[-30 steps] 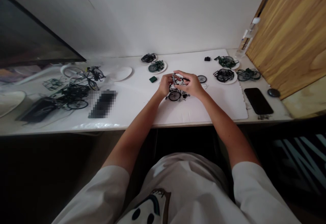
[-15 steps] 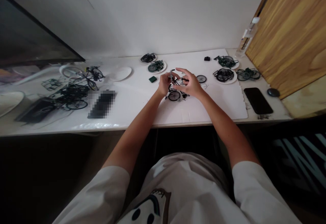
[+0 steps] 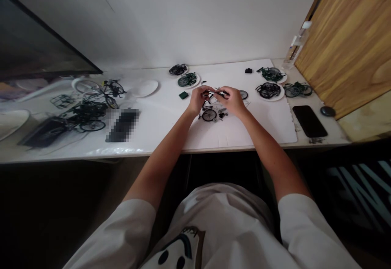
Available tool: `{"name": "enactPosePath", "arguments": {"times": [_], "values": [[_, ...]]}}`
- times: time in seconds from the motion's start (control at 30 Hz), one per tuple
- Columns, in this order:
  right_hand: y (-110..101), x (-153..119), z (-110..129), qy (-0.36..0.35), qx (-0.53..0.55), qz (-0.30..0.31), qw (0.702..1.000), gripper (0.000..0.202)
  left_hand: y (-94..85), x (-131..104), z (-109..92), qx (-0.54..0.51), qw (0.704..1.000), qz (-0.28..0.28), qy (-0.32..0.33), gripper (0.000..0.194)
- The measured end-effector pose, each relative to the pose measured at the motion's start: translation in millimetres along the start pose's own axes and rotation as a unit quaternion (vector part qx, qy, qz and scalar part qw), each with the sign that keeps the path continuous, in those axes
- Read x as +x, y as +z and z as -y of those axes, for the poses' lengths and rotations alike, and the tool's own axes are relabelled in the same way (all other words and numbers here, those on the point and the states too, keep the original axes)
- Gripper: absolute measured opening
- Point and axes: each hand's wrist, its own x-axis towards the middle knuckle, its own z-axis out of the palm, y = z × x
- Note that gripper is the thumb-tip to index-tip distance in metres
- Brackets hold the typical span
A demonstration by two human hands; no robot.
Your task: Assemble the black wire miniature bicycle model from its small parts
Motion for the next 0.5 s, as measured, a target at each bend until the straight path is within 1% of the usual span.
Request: {"name": "enactPosePath", "arguments": {"times": [0.1,0.2,0.37,0.5], "values": [[0.0,0.0,0.4,0.003,-0.01,-0.003,1.0,0.055,0.0,1.9,1.1,-0.013,1.0,-0.006,-0.015,0.047],[-0.2,0.1,-1.8,-0.004,-0.019,-0.008,1.0,0.053,0.2,2.4,-0.5,-0.007,1.0,0.0,-0.009,0.044],[-1.4,0.1,0.6,-0.005,-0.02,-0.013,1.0,0.054,1.8,0.3,-5.6,0.01,1.0,0.004,-0.012,0.051],[-1.7,0.5,5.6,-0.005,-0.003,-0.017,1.0,0.056,1.6,0.4,-4.0,-0.014,1.0,0.013,-0.021,0.053]]}}
